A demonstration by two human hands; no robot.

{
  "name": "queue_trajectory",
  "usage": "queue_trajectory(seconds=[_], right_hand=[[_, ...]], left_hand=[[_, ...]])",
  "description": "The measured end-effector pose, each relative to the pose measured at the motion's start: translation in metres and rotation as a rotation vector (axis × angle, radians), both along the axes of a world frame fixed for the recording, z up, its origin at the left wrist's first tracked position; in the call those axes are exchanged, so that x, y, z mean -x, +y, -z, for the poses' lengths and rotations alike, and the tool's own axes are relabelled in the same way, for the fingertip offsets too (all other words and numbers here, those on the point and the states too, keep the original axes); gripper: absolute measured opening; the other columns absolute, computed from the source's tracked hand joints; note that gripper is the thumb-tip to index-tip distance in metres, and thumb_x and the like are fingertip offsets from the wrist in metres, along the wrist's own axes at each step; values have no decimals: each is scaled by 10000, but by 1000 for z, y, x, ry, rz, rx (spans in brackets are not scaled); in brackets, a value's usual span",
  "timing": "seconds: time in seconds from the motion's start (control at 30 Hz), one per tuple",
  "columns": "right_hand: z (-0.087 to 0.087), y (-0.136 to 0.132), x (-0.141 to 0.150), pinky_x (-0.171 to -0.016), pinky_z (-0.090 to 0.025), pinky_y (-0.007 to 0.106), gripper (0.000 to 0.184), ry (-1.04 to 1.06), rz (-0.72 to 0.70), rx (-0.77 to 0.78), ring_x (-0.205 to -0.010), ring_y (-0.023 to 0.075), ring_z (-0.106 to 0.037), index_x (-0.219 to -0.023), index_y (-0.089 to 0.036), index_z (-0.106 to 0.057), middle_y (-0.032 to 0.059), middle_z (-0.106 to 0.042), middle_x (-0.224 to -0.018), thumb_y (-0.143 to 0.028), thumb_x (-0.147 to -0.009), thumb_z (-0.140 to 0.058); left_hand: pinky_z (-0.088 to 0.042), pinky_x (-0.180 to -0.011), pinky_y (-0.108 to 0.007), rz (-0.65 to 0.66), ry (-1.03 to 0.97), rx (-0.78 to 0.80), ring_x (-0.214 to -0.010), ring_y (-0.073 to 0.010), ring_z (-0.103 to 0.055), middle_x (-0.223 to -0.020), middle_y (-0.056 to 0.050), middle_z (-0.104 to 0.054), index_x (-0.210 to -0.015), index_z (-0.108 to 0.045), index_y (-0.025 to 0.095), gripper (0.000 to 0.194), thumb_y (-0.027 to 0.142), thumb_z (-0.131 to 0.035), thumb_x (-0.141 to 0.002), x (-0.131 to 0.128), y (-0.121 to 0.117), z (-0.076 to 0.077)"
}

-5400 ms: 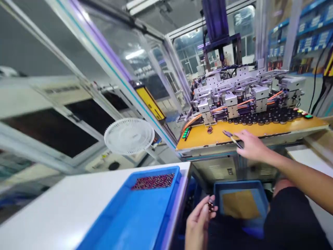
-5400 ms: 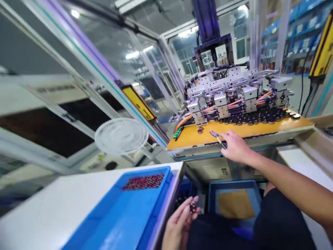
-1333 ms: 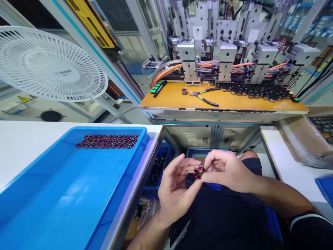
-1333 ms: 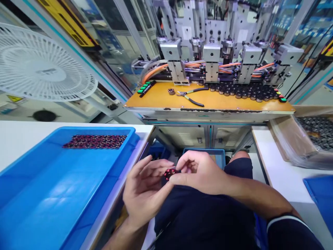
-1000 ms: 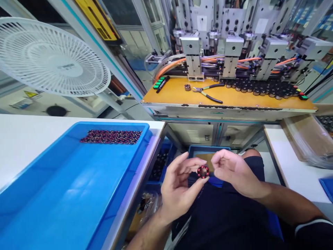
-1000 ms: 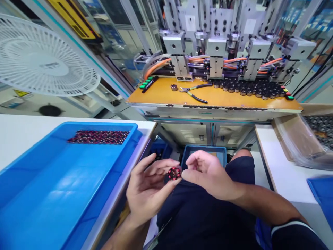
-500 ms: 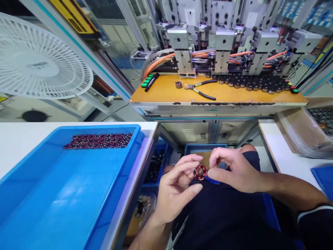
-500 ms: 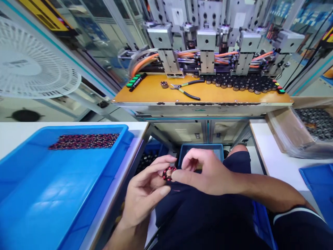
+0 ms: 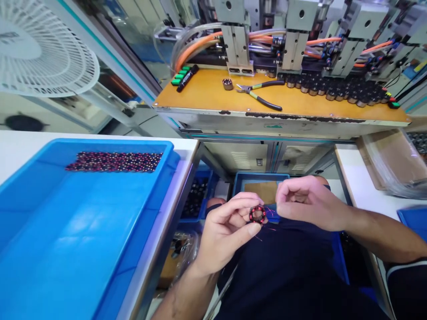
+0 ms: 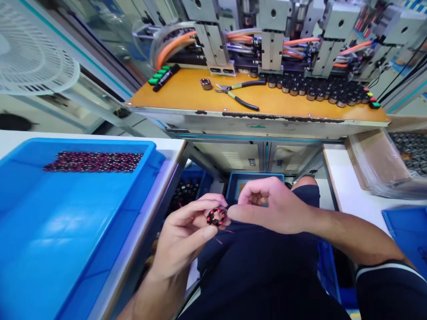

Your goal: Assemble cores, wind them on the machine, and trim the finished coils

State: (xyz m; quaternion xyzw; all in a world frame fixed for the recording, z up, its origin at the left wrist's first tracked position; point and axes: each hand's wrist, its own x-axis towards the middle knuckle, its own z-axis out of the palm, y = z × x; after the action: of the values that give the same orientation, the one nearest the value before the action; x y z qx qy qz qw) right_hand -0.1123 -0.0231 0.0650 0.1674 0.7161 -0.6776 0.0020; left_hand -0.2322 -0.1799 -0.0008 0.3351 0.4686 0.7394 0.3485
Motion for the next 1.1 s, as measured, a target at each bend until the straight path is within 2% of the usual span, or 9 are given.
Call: queue_trajectory(seconds=[0.1,0.23,0.33,0.43,0.57,0.7,0.8,0.93,1.1], right_hand=[[0,-3,4,-535,-392,191,223,-7,-52,24,-566,72,-457,-682,-150,-579,-28,-550,-620,-328,-767,-684],[8,3,3,-530,-386,189,193,-56,-61,34,-563,70,-460,-666,-148,-576,-30,-543,-617,-295,-766,-649],[9,14,-1,-529,-391,192,184,-62,-53,-21,-562,71,-463,-653,-146,-572,-25,-548,-618,-274,-771,-633],[3,19,-2,-580,-426,205,171,51,-53,-123,-617,84,-500,-742,-142,-614,-10,-580,-688,-295,-790,-673],[-7,15,10,-753,-467,238,173,257,-213,-300,-810,114,-570,-907,-150,-679,26,-613,-903,-258,-786,-738],[-5,10,23,-753,-470,233,62,318,-345,-276,-760,92,-578,-790,-141,-670,9,-603,-848,-182,-836,-677],[-1,6,25,-696,-454,225,133,319,-249,-294,-715,90,-560,-739,-144,-630,-3,-605,-784,-187,-865,-621],[1,2,16,-640,-438,223,145,209,-45,-301,-681,98,-539,-709,-154,-595,-9,-592,-729,-198,-847,-588],[-3,1,1,-544,-400,213,143,65,65,-208,-602,96,-488,-718,-165,-585,-18,-556,-655,-265,-821,-589]], left_hand=[[-600,-713,-259,-16,54,8,-833,-184,-700,-966,-100,-711,-949,-761,211,239,174,-792,-714,0,2,0],[-597,-691,-247,9,3,18,-796,-172,-702,-964,-106,-723,-912,-764,198,207,194,-801,-708,1,1,0],[-592,-697,-232,23,-35,17,-784,-159,-701,-952,-102,-729,-891,-771,199,192,210,-809,-703,1,-2,-1],[-592,-721,-239,43,-22,48,-801,-163,-702,-958,-100,-730,-894,-777,204,197,207,-809,-700,0,-2,-4],[-600,-683,-279,125,-20,109,-739,-176,-698,-898,-101,-737,-910,-776,195,238,253,-822,-683,-4,1,-8],[-591,-625,-284,213,-47,140,-663,-155,-665,-782,-65,-715,-962,-761,204,277,276,-809,-698,-6,-2,-9],[-574,-578,-255,228,-62,141,-630,-137,-650,-825,-75,-724,-957,-762,208,252,234,-797,-708,-6,-6,-9],[-587,-688,-238,155,-54,90,-789,-159,-705,-991,-89,-743,-927,-774,229,226,184,-799,-707,-4,-8,-6],[-604,-700,-267,88,-14,21,-801,-186,-722,-964,-96,-757,-939,-773,233,216,215,-796,-725,-4,-4,-6]])
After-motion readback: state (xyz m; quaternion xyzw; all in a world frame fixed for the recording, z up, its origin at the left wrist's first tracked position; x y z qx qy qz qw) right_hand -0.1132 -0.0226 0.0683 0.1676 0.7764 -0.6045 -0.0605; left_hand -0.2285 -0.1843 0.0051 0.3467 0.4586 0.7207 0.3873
